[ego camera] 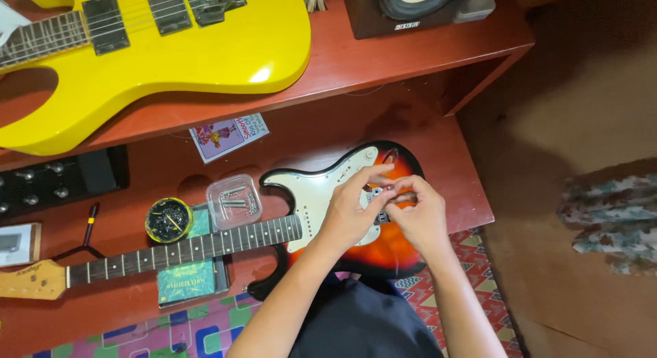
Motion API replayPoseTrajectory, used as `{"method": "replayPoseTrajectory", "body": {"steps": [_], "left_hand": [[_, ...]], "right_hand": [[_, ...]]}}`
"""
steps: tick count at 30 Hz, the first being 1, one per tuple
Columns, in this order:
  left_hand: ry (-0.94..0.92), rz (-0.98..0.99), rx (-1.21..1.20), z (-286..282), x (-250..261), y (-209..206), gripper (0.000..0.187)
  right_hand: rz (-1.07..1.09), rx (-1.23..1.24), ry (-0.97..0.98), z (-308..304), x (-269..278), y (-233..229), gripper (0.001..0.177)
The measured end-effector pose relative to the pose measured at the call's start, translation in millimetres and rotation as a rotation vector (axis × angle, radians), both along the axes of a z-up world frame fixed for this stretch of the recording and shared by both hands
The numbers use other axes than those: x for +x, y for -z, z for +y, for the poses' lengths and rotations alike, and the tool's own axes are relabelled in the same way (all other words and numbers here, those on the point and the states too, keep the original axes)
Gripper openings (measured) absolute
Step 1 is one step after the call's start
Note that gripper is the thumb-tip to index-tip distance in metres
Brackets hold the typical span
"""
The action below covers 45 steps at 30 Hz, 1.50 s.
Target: The person is repairing a sunburst electric guitar by adjusting the bridge and strings. They use a screwdriver to tighten screws on the bridge and manipulate the strings with their hands.
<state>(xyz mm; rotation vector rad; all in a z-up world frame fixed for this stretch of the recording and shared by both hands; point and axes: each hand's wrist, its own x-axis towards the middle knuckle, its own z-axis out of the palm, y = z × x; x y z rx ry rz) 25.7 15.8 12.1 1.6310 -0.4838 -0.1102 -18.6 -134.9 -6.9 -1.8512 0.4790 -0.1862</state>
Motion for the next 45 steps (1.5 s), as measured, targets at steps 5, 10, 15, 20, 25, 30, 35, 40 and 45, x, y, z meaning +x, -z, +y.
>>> {"method": "replayPoseTrajectory", "body": {"steps": [5,10,15,20,25,30,35,40,45], "left_hand": [[0.001,0.036,0.039,-5,-4,12,0.025],[-0.096,-0.033,0.000,-22,-9,22,0.031],[-0.139,0.007,0.025,-23,-9,4,0.040],[-0.069,0.045,0.078,-26,-18,4,0.032],[-0.208,-0.069,0.052,-47,-26,25,0.038],[-0.275,-0.133,0.158,-49,-34,15,0.036],[-0.292,-0.115,0.214,-38,-33,7,0.026],[-0.336,-0.204,0.174,-44,-31,8,0.028],[-0.367,-0.125,0.168,-46,-28,18,0.029]], "right_hand": [[0.008,0.087,-0.042,-20,0,11,0.027],[-0.073,-0.179,-0.092,-22,7,17,0.016],[-0.086,-0.221,-0.081,-18,4,6,0.012],[0.029,0.031,-0.179,-45,0,0,0.025],[0.059,0.105,-0.168,-52,10,33,0.035],[-0.128,-0.299,-0.257,-52,9,28,0.010],[-0.113,-0.313,-0.434,-52,11,-7,0.020],[-0.139,-0.497,-0.376,-45,15,5,0.002],[-0.177,-0.495,-0.290,-43,12,20,0.016]]}}
